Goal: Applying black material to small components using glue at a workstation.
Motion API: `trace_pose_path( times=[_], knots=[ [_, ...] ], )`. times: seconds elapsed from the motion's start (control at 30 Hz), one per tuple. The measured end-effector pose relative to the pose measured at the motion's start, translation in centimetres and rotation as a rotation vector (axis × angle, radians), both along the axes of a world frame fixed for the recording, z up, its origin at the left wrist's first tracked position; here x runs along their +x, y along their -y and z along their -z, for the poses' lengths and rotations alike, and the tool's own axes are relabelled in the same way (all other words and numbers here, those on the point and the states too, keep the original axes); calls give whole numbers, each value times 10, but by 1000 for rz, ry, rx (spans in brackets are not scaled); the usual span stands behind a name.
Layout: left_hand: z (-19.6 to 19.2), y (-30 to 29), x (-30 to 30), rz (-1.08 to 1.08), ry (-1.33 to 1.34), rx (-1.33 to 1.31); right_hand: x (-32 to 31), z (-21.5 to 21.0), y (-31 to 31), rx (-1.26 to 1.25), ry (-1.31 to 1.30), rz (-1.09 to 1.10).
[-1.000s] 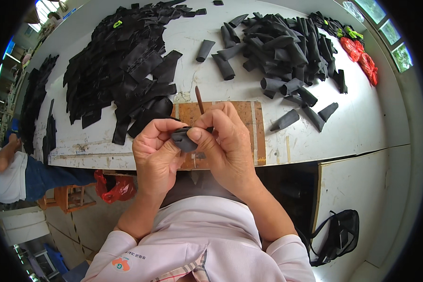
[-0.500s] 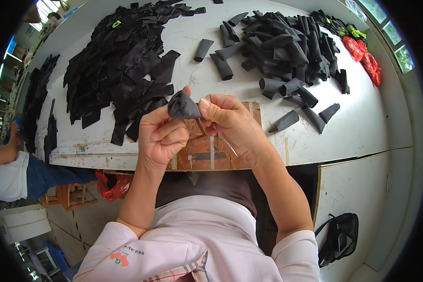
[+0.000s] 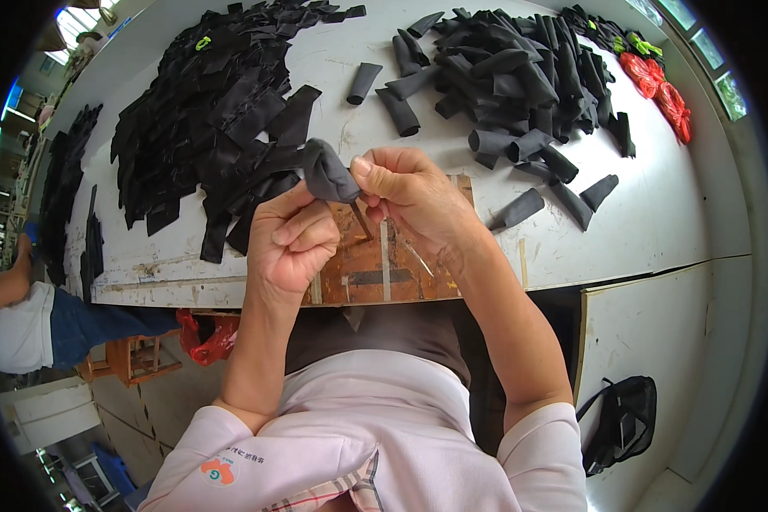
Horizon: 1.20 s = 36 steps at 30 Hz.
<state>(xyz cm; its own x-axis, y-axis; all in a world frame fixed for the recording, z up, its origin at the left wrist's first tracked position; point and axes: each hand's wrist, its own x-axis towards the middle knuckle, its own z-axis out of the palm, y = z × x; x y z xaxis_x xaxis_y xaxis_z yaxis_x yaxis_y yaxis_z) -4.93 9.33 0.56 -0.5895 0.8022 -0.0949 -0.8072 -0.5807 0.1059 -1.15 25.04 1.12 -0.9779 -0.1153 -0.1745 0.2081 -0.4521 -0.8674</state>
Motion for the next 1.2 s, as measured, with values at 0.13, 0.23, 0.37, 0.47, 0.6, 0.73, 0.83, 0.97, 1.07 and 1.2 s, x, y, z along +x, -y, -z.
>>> trace_pose_path(
  times=[0.13, 0.23, 0.37, 0.47, 0.6, 0.73, 0.83, 0.97, 1.07, 1.2],
  knots=[
    [-38, -8, 28, -289, -574, -400, -7, -22, -6, 88, -179, -105],
    [-9, -12, 26, -382, -683, -559, -4, 0, -5, 216, -153, -145],
    [13, -5, 17, -267, -362, -421, 6, 16, 4, 43, -95, -13],
    [1, -4, -1, -80, -149, -35, -1, 0, 3, 104, -124, 11],
    [17, 2, 5, 51, 16, 352, -6, -12, 2, 227, -157, -56],
    [19, -3, 17, -128, -274, -242, -1, 16, -3, -19, -46, -26],
    [5, -6, 15, -391, -707, -749, -3, 22, -6, -7, -106, 55],
    [-7, -6, 6, -677, -1271, -865, 4, 11, -5, 321, -245, 172],
    [-12, -5, 4, -733, -1379, -817, 12, -14, -1, 671, -477, 255],
    [-10, -4, 10, -797, -1240, -778, 10, -48, 3, 1584, -784, 80]
  ],
)
